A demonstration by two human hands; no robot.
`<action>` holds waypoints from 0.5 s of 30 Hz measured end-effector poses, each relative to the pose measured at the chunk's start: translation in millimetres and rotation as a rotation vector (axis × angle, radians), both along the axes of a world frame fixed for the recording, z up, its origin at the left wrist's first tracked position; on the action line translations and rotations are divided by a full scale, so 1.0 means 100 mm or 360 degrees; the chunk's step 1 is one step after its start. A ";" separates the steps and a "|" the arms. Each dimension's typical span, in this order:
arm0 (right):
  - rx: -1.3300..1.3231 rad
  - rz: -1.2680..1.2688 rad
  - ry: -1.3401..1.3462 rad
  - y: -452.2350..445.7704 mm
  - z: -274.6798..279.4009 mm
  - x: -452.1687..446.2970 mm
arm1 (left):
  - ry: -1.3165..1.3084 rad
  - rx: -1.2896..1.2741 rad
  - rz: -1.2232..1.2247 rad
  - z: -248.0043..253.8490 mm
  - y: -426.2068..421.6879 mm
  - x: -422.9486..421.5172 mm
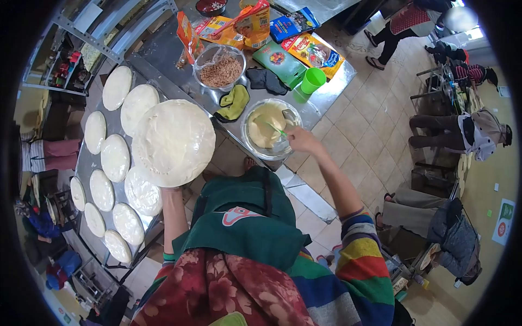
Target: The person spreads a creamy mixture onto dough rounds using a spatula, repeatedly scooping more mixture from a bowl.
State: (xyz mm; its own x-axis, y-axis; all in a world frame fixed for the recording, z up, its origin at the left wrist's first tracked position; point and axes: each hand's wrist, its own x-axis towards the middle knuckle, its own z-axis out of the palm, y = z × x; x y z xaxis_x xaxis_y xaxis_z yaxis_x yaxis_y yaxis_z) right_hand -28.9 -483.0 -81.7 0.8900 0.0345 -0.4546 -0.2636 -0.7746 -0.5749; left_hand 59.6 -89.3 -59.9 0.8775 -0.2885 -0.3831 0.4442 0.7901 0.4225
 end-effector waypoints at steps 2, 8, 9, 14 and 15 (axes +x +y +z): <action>0.0591 -0.0522 0.0543 -0.12 0.06 -0.05 | 0.0019 -0.0004 -0.0035 -0.03 -0.06 -0.01; 0.1632 -0.1029 0.0879 -0.21 0.26 -0.38 | 0.0049 -0.0021 -0.0129 -0.09 -0.23 -0.01; 0.1725 -0.1039 0.0856 -0.21 0.25 -0.45 | 0.0048 -0.0024 -0.0139 -0.09 -0.26 -0.01; 0.1898 -0.1111 0.0701 -0.10 0.40 -0.69 | 0.0045 -0.0047 -0.0202 -0.07 -0.39 0.03; 0.1919 -0.1107 0.0648 -0.06 0.51 -0.70 | 0.0034 -0.0047 -0.0221 -0.05 -0.42 0.04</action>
State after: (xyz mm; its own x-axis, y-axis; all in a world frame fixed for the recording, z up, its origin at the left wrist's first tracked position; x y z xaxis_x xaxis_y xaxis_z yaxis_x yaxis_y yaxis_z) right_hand -98.9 -488.5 -30.5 0.7045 0.1947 -0.6825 -0.6785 0.4668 -0.5672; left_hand 63.6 -131.1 -64.5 0.8202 -0.4179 -0.3906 0.5585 0.7326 0.3890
